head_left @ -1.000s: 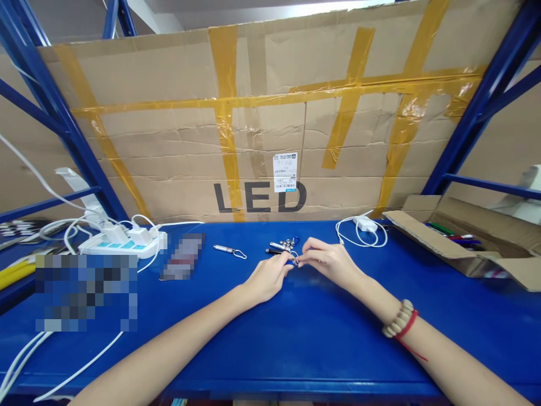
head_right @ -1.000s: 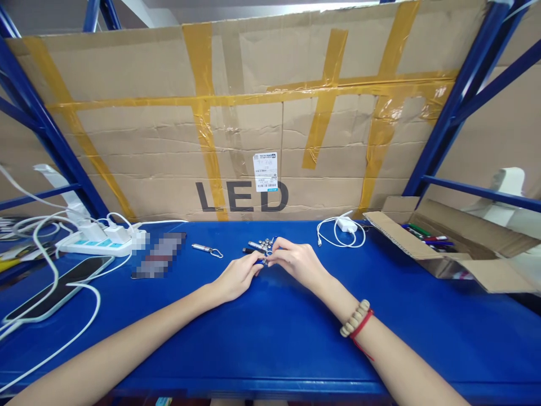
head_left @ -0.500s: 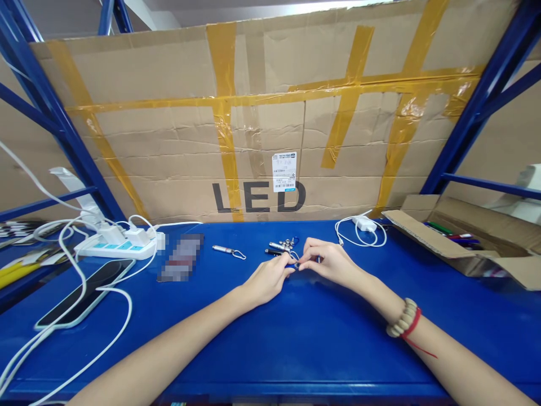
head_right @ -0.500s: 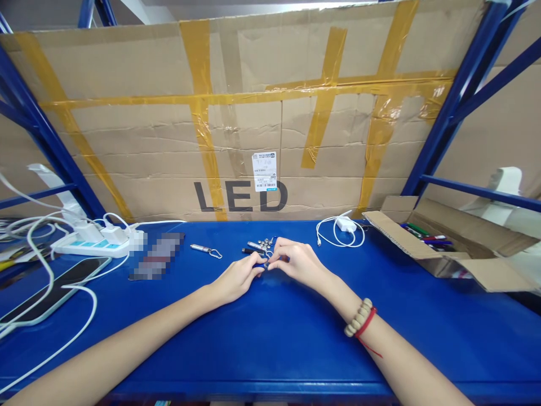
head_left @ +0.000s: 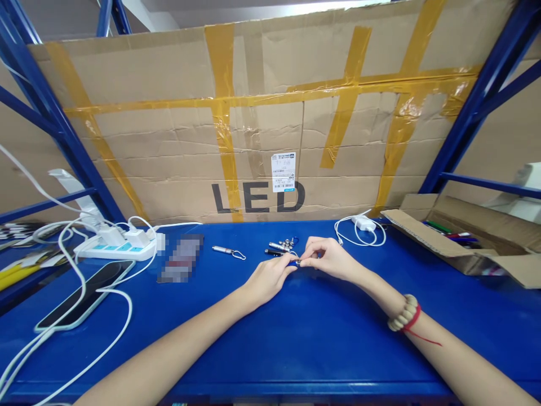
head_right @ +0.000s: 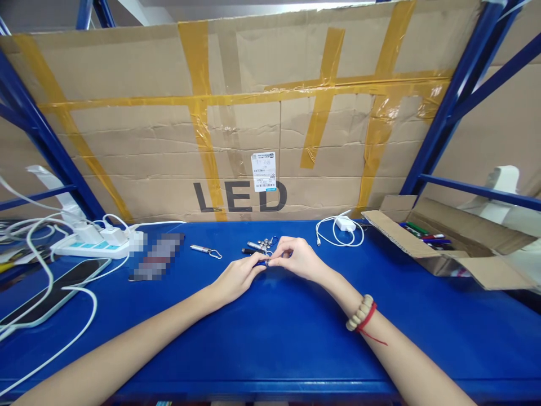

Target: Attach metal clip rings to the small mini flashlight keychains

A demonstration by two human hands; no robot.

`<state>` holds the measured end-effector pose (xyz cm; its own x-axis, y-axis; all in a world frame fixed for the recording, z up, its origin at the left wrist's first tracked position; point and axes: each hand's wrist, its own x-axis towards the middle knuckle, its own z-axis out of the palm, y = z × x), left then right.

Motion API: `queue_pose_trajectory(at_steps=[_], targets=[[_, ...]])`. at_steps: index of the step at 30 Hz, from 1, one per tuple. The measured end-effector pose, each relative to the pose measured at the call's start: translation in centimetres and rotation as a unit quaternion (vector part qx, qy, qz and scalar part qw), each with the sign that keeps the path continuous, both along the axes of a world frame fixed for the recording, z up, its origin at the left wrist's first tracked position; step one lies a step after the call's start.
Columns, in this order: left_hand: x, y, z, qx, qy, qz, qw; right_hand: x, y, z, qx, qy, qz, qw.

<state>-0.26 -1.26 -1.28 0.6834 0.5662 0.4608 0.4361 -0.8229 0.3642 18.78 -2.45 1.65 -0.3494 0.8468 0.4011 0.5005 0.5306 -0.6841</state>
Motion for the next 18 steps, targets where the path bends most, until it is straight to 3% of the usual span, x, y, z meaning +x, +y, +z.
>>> queue_pose_trajectory(at_steps=[7,18], targets=[[-0.02,0.25,-0.21,0.071,-0.012,0.004,0.997,0.19,0.20,0.08,0.014,-0.006,-0.004,1.000],[-0.13,-0.01,-0.10,0.001,-0.030,-0.042,0.999,0.55,0.22,0.15,-0.033,0.011,0.035,0.999]])
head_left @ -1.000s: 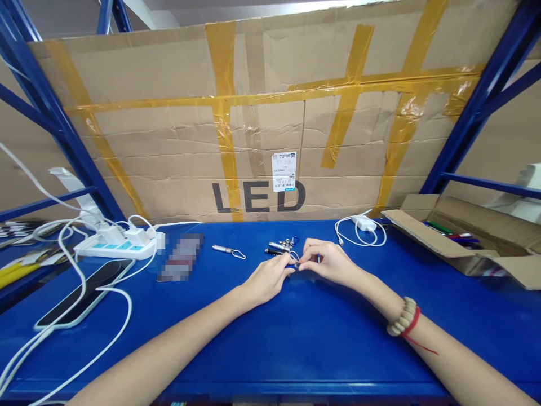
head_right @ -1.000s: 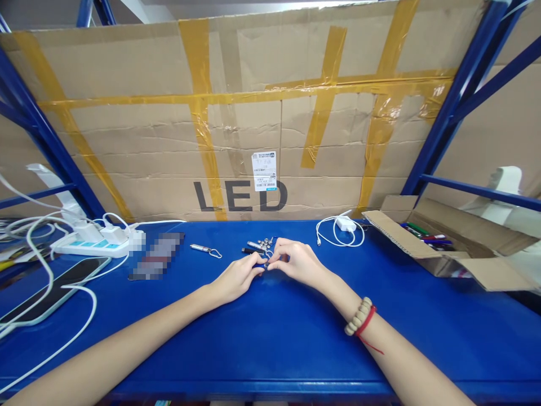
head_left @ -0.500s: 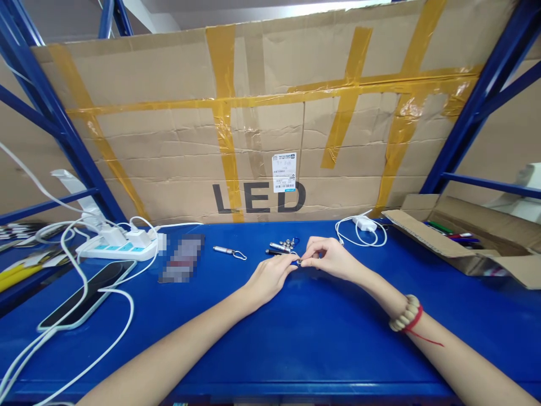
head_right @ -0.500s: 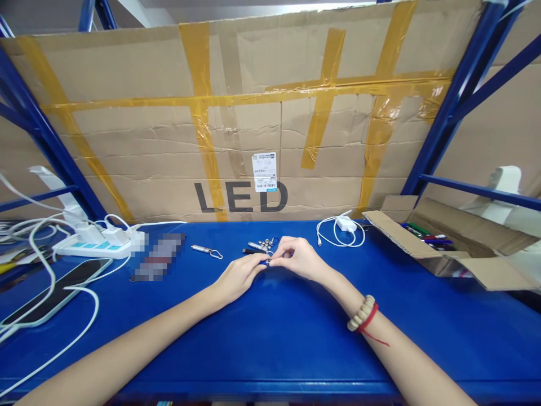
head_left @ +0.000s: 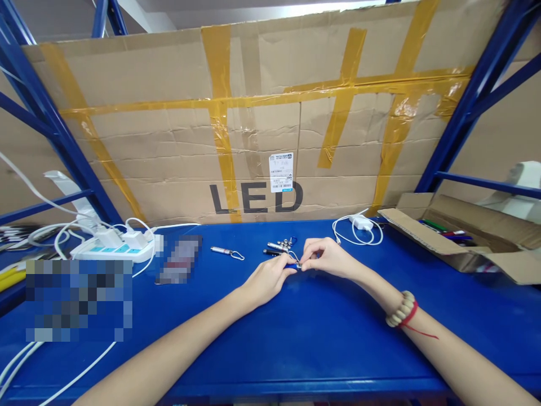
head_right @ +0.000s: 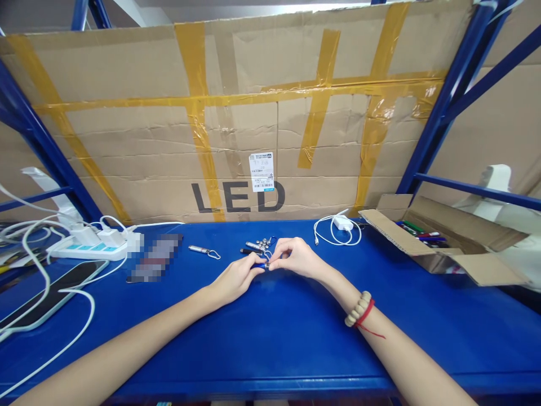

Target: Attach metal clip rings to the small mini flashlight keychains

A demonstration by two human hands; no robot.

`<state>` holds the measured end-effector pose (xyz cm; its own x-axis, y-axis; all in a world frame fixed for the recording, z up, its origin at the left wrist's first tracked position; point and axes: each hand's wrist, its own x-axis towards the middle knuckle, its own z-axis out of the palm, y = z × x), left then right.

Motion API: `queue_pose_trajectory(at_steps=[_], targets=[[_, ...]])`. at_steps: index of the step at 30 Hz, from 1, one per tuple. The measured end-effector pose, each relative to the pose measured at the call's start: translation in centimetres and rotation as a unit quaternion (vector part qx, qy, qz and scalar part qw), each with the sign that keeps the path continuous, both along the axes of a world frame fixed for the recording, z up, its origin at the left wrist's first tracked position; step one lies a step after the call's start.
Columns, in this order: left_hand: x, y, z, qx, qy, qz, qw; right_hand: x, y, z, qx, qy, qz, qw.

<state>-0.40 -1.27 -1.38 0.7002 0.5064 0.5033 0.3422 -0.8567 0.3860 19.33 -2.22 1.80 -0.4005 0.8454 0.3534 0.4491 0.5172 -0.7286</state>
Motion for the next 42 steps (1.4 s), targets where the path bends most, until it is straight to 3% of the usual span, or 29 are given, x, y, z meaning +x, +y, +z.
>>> queue_pose_trajectory(at_steps=[8,15,18,21,25,31,42], targets=[[-0.1,-0.3,0.0,0.021,0.030,-0.008,0.999,-0.1,0.0,-0.7,-0.035,0.016,0.035,0.999],[-0.2,-0.1,-0.5,0.016,0.018,0.015,1.000,-0.7,-0.6,-0.2,0.018,-0.013,-0.001,1.000],[-0.2,0.0,-0.6,0.047,-0.006,0.010,0.999,-1.1,-0.9,-0.1,-0.030,0.011,-0.017,0.999],[-0.2,0.2,-0.6,0.084,-0.036,0.005,0.996,-1.5,-1.0,-0.2,-0.135,0.057,-0.025,0.989],[-0.2,0.3,-0.4,0.086,-0.052,-0.001,0.995,-1.6,-0.7,-0.3,-0.214,0.074,-0.037,0.973],[-0.2,0.2,-0.1,0.071,-0.043,-0.016,0.996,-1.1,-0.2,-0.9,-0.188,0.073,-0.035,0.979],[0.3,-0.1,0.0,0.034,-0.032,0.046,0.998,-0.9,0.2,-0.5,-0.114,0.031,-0.053,0.992]])
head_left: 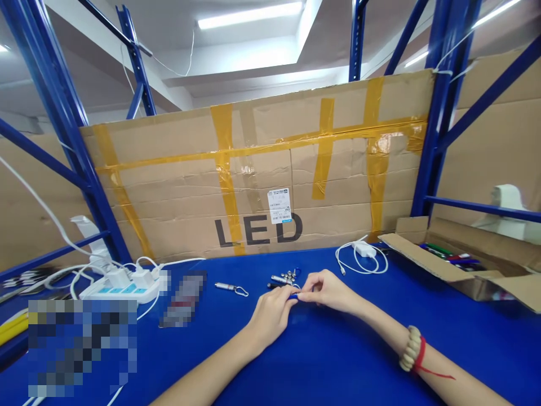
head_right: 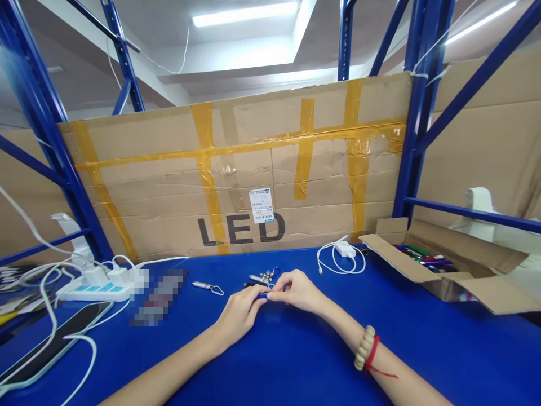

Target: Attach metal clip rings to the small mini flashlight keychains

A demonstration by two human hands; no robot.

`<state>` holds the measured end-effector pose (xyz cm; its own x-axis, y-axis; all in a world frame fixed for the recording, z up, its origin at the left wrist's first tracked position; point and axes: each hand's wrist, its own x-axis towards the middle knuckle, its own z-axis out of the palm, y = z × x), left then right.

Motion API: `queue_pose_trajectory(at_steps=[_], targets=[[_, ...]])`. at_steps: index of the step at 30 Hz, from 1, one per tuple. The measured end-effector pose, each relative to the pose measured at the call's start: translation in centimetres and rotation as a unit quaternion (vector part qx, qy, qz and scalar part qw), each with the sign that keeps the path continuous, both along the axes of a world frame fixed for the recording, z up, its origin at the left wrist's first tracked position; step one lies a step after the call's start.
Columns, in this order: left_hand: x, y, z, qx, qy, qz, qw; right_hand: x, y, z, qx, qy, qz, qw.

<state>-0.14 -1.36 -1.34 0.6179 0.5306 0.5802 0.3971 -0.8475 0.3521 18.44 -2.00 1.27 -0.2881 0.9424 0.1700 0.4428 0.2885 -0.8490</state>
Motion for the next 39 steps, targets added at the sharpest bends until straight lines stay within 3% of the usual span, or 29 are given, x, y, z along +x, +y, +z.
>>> queue_pose_trajectory(at_steps=[7,16,23,31,39], targets=[[0.1,0.1,-0.1,-0.001,0.009,0.011,1.000,0.4,-0.1,-0.1,0.127,-0.104,-0.047,0.985],[0.3,0.2,-0.2,-0.007,0.029,0.042,0.999,0.6,-0.9,1.3,0.168,-0.160,-0.055,0.971],[0.1,0.4,-0.4,0.000,0.016,0.050,0.999,0.8,-0.9,1.2,0.222,-0.180,-0.018,0.958],[0.3,-0.2,0.3,-0.054,0.021,0.033,0.998,0.8,-1.6,2.0,0.282,-0.248,-0.038,0.926],[0.8,-0.7,0.4,-0.040,0.054,0.074,0.995,1.5,-1.2,2.1,0.303,-0.260,-0.017,0.917]])
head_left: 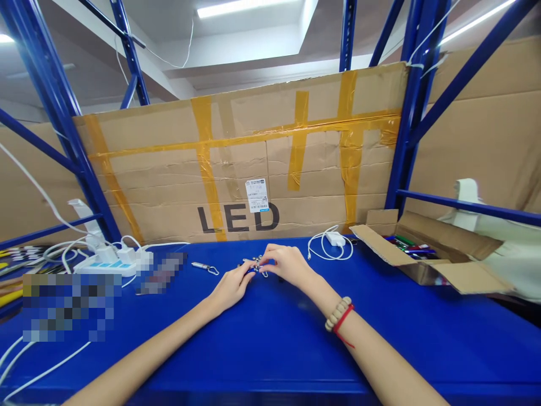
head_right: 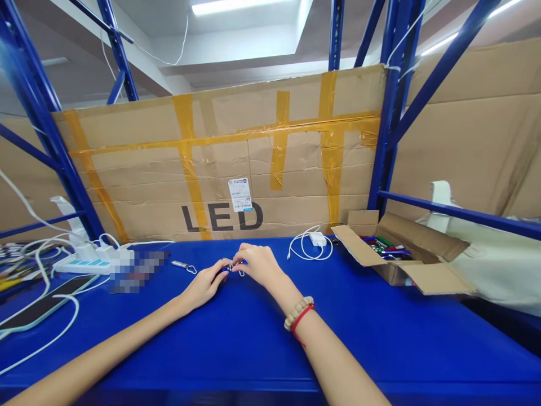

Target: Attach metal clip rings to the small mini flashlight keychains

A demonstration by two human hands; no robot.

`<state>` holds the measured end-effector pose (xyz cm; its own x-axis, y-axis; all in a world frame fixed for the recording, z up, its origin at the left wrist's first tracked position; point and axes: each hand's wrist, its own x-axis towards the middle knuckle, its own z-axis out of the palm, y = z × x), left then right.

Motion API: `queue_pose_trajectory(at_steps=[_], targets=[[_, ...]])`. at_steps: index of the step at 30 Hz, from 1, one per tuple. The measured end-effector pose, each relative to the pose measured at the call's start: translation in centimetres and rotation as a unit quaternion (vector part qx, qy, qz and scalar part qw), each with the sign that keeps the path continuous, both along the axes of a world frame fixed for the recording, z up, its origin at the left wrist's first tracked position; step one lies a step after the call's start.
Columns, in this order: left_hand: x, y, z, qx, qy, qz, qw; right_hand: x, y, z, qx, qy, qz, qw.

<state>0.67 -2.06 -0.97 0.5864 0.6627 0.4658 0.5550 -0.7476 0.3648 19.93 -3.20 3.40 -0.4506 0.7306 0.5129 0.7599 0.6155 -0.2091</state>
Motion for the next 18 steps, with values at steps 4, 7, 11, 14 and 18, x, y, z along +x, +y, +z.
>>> queue_pose_trajectory(at_steps=[4,7,11,14,18], targets=[[0.2,-0.2,0.0,0.052,0.048,0.019,0.997,0.2,0.1,-0.4,0.002,-0.015,0.031,0.999],[0.3,-0.2,-0.2,0.102,0.088,0.022,0.991,0.1,0.0,-0.6,0.003,-0.029,0.022,0.999],[0.3,-0.1,-0.4,0.137,0.174,0.038,0.974,-0.2,0.1,-0.8,-0.016,-0.031,0.006,0.999],[0.3,-0.2,-0.4,0.144,0.194,0.043,0.969,-0.3,0.2,-1.0,-0.043,-0.029,0.004,0.999],[0.3,-0.4,-0.3,0.152,0.194,0.049,0.968,-0.3,0.2,-1.2,-0.051,-0.034,0.001,0.998]])
